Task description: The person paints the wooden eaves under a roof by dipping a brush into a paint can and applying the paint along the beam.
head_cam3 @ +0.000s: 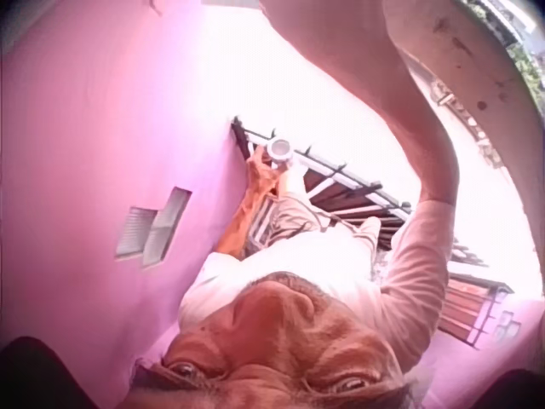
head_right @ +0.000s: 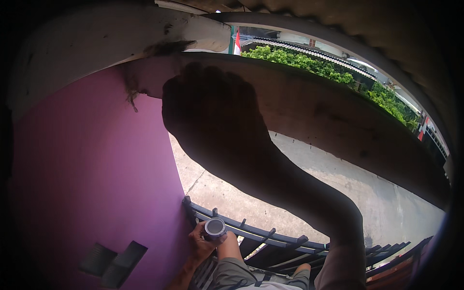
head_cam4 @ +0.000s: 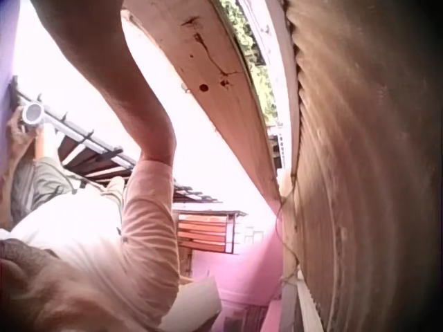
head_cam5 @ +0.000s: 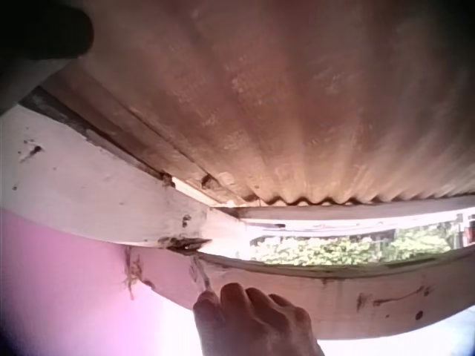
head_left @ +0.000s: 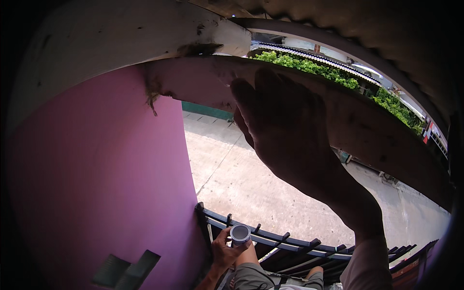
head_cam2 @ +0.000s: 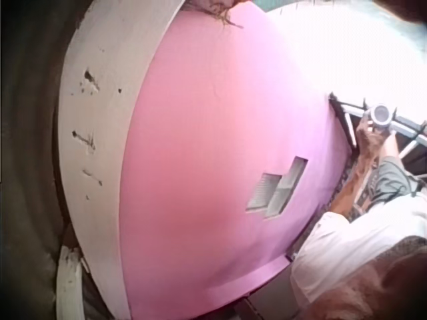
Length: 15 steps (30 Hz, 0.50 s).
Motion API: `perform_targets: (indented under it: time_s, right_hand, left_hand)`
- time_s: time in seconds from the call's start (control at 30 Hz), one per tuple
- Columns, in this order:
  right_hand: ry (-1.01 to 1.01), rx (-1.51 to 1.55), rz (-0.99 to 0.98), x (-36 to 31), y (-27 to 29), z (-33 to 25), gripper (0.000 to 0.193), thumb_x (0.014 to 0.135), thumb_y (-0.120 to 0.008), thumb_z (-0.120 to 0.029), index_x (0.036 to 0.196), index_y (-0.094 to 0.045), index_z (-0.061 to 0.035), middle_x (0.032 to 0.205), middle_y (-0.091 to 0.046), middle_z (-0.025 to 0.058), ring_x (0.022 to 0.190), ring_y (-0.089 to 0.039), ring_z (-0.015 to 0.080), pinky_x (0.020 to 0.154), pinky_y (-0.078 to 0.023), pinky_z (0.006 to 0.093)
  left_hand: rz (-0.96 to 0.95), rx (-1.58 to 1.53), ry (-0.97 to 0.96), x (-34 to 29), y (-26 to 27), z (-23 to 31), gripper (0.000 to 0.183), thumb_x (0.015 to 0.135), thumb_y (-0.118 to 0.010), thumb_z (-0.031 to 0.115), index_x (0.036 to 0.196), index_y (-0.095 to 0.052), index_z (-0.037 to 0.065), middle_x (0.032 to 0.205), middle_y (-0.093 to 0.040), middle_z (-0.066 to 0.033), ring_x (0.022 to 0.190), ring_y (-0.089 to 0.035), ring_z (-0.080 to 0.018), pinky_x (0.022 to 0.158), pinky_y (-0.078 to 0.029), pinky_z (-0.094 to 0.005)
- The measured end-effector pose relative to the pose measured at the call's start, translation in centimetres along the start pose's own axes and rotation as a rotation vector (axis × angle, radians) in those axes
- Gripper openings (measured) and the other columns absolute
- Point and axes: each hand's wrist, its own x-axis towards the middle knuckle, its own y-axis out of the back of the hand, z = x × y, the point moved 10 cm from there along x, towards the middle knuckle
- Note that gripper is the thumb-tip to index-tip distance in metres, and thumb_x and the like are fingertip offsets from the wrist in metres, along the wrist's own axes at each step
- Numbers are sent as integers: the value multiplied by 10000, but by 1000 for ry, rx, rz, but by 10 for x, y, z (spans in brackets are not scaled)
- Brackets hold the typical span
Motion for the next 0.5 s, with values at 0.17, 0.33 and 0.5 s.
perform_targets:
  time_s: [0.17,0.33,0.5]
  right_hand:
    - [-188,-100,-240,-26,10,37,325,792,-699,-70,1103,-616,-107,850,-583,79,719,-602,219,591,-490,349]
    - [-543,172,-173,-59,55,37,165,862,-654,-23,1019,-685,-60,836,-662,52,649,-597,119,559,-441,250]
    - [-468,611,-350,-95,-11,2,218,737,-661,43,942,-616,-17,879,-629,91,615,-623,204,501,-488,293]
  left_hand:
    - [-20,48,24,1,-5,-3,582,640,-894,368,1028,-635,20,887,-706,-98,818,-693,-177,712,-551,-302]
    - [-4,39,69,-6,7,-19,590,636,-895,384,1028,-640,25,894,-704,-95,806,-690,-176,677,-550,-301]
    - [21,58,103,-11,16,-18,603,638,-888,413,1029,-643,24,900,-703,-93,814,-691,-186,682,-557,-308]
